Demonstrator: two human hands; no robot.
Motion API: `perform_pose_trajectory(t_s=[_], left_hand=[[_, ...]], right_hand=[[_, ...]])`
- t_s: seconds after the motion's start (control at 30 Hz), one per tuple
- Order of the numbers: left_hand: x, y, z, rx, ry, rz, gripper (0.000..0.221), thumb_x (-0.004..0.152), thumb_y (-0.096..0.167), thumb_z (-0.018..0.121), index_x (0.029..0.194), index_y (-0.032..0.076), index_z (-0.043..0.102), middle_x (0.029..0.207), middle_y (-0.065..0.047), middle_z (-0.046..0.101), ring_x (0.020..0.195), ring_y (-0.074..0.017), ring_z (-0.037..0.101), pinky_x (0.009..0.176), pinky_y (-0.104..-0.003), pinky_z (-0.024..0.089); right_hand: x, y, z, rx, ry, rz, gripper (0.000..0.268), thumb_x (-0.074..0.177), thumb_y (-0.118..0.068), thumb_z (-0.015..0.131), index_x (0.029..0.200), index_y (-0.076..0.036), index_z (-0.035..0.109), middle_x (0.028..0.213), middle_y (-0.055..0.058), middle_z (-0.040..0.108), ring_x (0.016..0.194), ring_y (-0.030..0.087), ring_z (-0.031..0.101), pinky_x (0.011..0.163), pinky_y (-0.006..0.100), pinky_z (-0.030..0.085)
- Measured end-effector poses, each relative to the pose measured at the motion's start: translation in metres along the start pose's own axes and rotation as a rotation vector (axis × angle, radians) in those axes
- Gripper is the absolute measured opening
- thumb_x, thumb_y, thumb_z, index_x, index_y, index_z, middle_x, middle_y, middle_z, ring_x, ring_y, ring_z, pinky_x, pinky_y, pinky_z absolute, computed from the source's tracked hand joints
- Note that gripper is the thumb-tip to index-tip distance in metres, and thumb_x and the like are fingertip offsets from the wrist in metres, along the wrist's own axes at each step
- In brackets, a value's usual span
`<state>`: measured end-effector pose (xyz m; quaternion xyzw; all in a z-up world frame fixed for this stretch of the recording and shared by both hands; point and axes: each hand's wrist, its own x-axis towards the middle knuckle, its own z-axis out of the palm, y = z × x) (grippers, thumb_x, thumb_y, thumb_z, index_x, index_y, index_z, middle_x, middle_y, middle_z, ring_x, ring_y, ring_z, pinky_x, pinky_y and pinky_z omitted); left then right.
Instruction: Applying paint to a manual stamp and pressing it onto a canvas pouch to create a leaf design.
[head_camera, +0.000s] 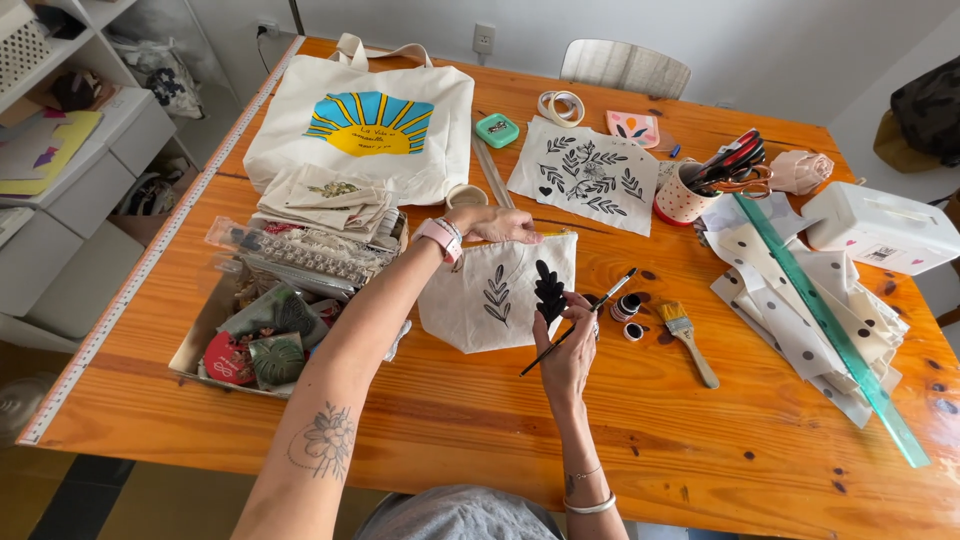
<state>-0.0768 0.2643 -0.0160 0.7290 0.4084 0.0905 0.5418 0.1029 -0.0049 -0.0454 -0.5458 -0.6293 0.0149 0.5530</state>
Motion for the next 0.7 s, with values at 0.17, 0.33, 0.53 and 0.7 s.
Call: perform_pose_trajectory(t_s=[0.17, 0.33, 0.53, 0.7], left_hand=[[-0.001, 0.006, -0.003, -0.032, -0.009, -0.015, 0.055, 0.095, 0.056, 0.083, 0.123, 0.01, 0.07, 0.099, -0.005, 0.068, 0.096, -0.0178, 0.071, 0.074, -0.029, 0.062], [0.006, 0.005, -0.003, -0.04, -0.014, -0.017, 0.055, 0.094, 0.057, 0.085, 0.121, 0.011, 0.071, 0.095, -0.005, 0.068, 0.093, -0.0174, 0.072, 0.071, -0.029, 0.062], [-0.003, 0.015, -0.003, -0.043, -0.031, -0.024, 0.052, 0.096, 0.051, 0.083, 0.122, 0.008, 0.071, 0.096, -0.005, 0.068, 0.092, -0.0176, 0.072, 0.071, -0.029, 0.062], [-0.006, 0.023, -0.004, -0.046, -0.057, -0.03, 0.052, 0.096, 0.049, 0.084, 0.124, 0.008, 0.071, 0.098, -0.007, 0.071, 0.091, -0.0178, 0.074, 0.072, -0.029, 0.063]], right_hand=[[-0.001, -0.002, 0.002, 0.151, 0.007, 0.066, 0.042, 0.096, -0.004, 0.083, 0.112, -0.009, 0.045, 0.135, 0.019, 0.061, 0.112, 0.043, 0.074, 0.082, 0.045, 0.067], [-0.001, -0.001, 0.004, 0.337, 0.021, 0.155, 0.043, 0.095, 0.003, 0.08, 0.112, -0.009, 0.042, 0.139, 0.018, 0.056, 0.111, 0.04, 0.074, 0.079, 0.037, 0.067], [0.003, -0.004, 0.002, 0.419, 0.052, 0.15, 0.042, 0.095, 0.01, 0.074, 0.114, -0.005, 0.04, 0.138, 0.023, 0.051, 0.113, 0.047, 0.072, 0.074, 0.041, 0.071], [0.007, 0.0, 0.002, 0.391, 0.042, 0.09, 0.039, 0.095, 0.011, 0.075, 0.112, -0.003, 0.043, 0.135, 0.022, 0.053, 0.112, 0.045, 0.071, 0.076, 0.042, 0.071]])
